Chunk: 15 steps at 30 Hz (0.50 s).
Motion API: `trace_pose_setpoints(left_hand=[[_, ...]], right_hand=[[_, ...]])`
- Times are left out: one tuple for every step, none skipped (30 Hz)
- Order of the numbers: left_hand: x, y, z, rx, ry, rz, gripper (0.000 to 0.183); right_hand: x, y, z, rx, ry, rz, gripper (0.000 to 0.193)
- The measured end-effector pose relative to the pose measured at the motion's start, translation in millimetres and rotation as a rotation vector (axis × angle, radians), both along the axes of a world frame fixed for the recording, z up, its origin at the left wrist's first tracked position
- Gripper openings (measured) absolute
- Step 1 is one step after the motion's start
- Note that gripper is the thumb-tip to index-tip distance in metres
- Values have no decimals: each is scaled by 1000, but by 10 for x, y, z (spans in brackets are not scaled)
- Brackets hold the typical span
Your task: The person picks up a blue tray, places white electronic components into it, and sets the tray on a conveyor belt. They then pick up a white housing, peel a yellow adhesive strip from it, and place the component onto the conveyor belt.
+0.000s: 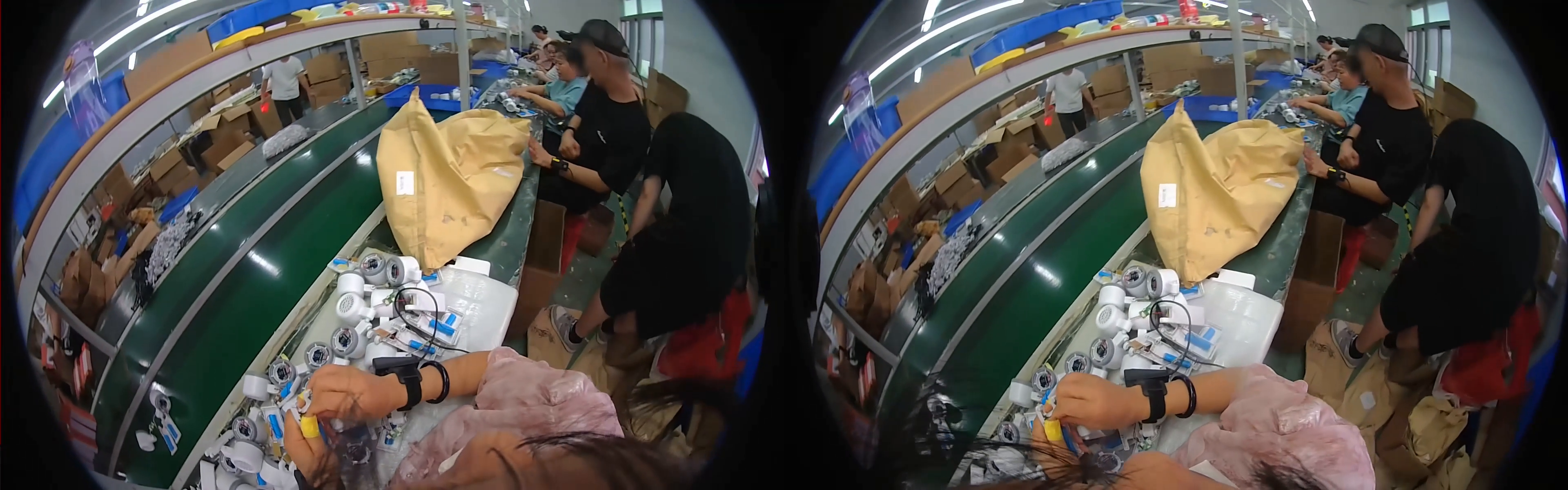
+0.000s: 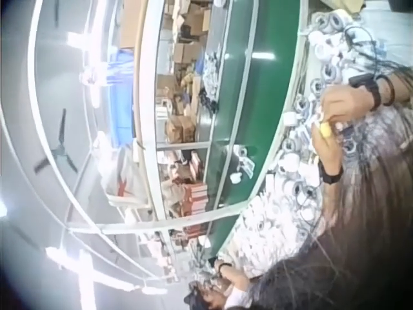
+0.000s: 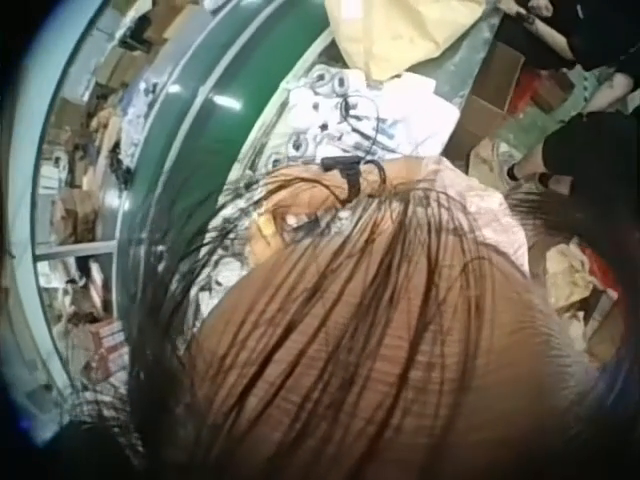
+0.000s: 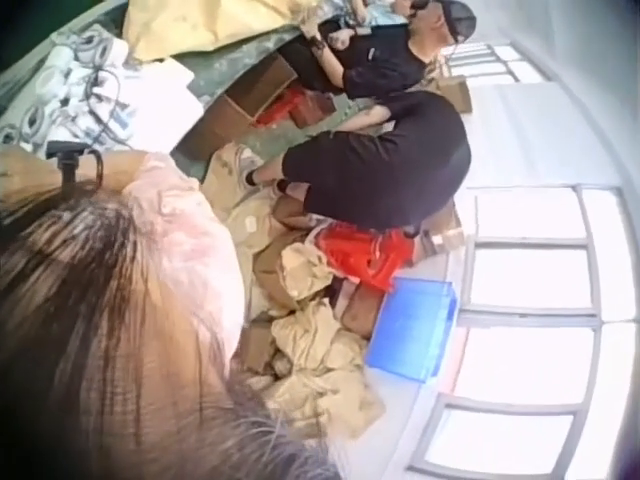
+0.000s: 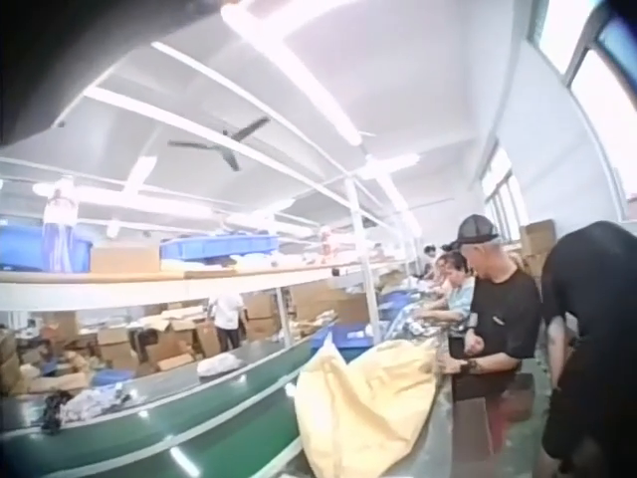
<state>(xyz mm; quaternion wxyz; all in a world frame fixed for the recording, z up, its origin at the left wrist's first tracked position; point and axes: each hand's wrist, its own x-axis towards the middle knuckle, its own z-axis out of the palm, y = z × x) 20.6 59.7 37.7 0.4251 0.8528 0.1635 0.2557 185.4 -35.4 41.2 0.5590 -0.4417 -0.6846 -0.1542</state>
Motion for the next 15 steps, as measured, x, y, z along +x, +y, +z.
trace_pose_setpoints(left_hand=[[8,3,12,5,-4,-5,28],[19,2,27,-3,-36,-15,27],[8,4,32,-11,-65,-23,26],[-8,33,-14,-5,-68,-24,26],[-22,82,-93,-105,-3,-32,26],[-15,74,-71,-208,64,-38,26],[-18,53,-43,-205,61,-38,26],[-25,17,-2,-204,49,-21,26],[-23,-15,48,-202,36,-4,26],[-19,-4,40,-200,34,-5,26],[-14,18,19,-132,-4,-34,26],[-7,31,21,-63,-44,-61,26],[-2,24,30,-60,-46,-60,26],[6,4,47,-47,-86,-63,27],[18,-6,62,-33,-126,-67,27]], right_hand=[[-11,7,-6,-38,9,28,17],[-2,24,-21,-54,5,25,16],[-13,37,-10,-48,2,24,16],[-22,48,8,-25,-13,11,20],[-25,56,23,-2,-29,-2,23],[-34,54,23,0,-31,-2,23],[-40,51,21,-2,-20,-5,22],[-43,51,17,-4,-9,-7,21],[-48,52,8,-1,-11,-8,21],[-49,55,-5,7,7,6,20],[-50,56,-9,15,25,19,19],[-50,56,-4,18,22,20,19],[-51,50,3,11,18,19,18],[-52,49,9,4,14,17,17],[-51,55,9,7,11,17,17]])
